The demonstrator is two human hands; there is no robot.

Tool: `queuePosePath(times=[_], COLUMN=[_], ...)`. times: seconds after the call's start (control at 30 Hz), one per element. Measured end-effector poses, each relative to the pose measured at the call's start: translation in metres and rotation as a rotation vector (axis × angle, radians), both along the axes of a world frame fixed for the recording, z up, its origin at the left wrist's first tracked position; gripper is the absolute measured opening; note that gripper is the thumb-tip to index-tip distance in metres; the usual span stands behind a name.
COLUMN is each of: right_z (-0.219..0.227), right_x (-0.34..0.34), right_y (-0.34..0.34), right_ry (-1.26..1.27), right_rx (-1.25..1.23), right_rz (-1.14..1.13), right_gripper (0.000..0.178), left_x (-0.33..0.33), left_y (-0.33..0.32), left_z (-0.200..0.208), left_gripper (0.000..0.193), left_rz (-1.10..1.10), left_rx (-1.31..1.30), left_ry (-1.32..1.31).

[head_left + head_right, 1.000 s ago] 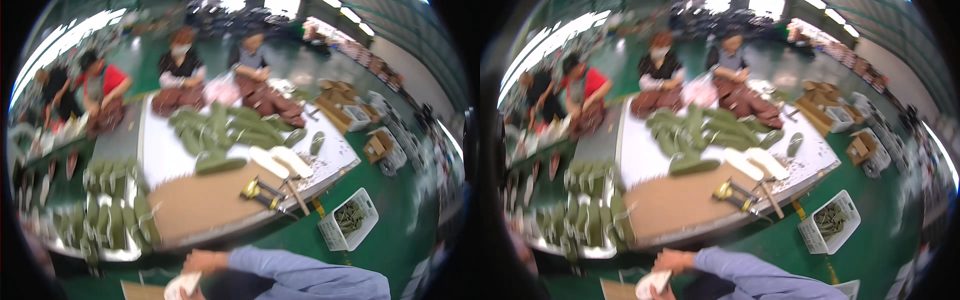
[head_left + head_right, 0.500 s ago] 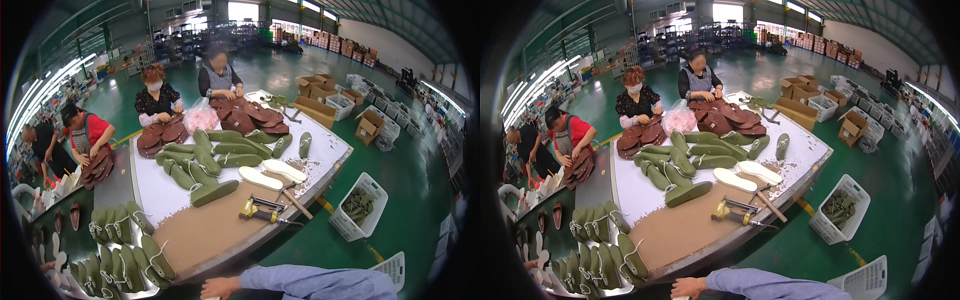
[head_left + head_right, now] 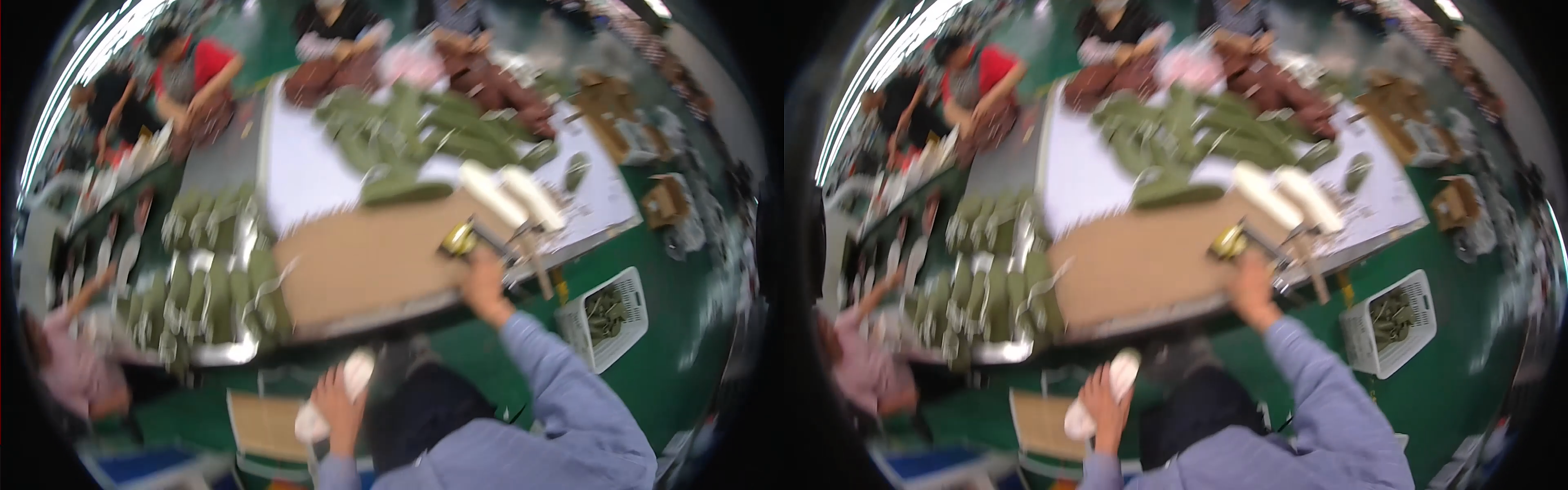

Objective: The recorder is assembling shoe components, specifically attaching insoles and managing lasts on a factory production line.

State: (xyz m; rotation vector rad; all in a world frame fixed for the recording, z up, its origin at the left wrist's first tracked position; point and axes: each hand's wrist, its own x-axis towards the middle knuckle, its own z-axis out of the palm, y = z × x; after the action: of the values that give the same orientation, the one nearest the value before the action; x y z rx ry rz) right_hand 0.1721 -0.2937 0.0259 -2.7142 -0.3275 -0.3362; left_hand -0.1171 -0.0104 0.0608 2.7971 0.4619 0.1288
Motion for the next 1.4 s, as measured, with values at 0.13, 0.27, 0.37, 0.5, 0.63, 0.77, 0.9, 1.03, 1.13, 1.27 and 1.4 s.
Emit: queuePosePath(times=[0.13, 0.27, 0.37, 0.5, 0.63, 0.77, 0.9, 1.03, 1.13, 1.27, 1.4], right_z=[-0.003, -0.013, -0.013, 0.006, 0.041, 0.084, 0.082, 0.086, 0.093, 0.093, 0.089], right_x=[0.026, 0.039, 0.047, 0.032, -0.030, -0.071, -0.117, -0.144, -0.151, -0.158, -0.159], right_y=[-0.055, -0.046, -0.038, -0.030, -0.010, 0.001, 0.006, 0.020, 0.036, 0.047, 0.061], right_ry=[0.104, 0.131, 0.169, 0.218, 0.187, 1.011, 1.212, 1.116, 1.043, 1.020, 1.009], right_rx=[-0.229, -0.311, -0.149, 0.109, 0.434, 0.831, 0.926, 0.665, 0.600, 0.541, 0.453], right_rz=[-0.009, 0.077, 0.216, 0.200, 0.110, 0.173, 0.362, 0.578, 0.654, 0.718, 0.803], right_gripper=[0.063, 0.068, 0.069, 0.071, 0.059, 0.021, 0.055, 0.097, 0.094, 0.091, 0.088], left_x=[0.012, 0.003, -0.003, -0.002, 0.002, 0.005, 0.008, 0.009, 0.007, 0.007, 0.009], left_y=[-0.003, -0.005, -0.009, -0.011, -0.014, -0.016, -0.017, -0.017, -0.016, -0.016, -0.016], left_z=[0.003, 0.005, 0.006, 0.004, 0.004, 0.006, 0.005, 0.004, 0.003, 0.004, 0.006], left_gripper=[0.070, 0.071, 0.071, 0.071, 0.070, 0.068, 0.068, 0.068, 0.066, 0.066, 0.069], left_rz=[-0.006, 0.045, 0.079, 0.104, 0.123, 0.132, 0.131, 0.126, 0.127, 0.128, 0.126], left_rx=[0.012, -0.024, -0.036, -0.048, -0.073, -0.066, -0.063, -0.049, -0.068, -0.065, -0.076], left_ry=[-0.066, -0.045, -0.059, -0.085, -0.104, -0.099, -0.090, -0.081, -0.079, -0.087, -0.089])
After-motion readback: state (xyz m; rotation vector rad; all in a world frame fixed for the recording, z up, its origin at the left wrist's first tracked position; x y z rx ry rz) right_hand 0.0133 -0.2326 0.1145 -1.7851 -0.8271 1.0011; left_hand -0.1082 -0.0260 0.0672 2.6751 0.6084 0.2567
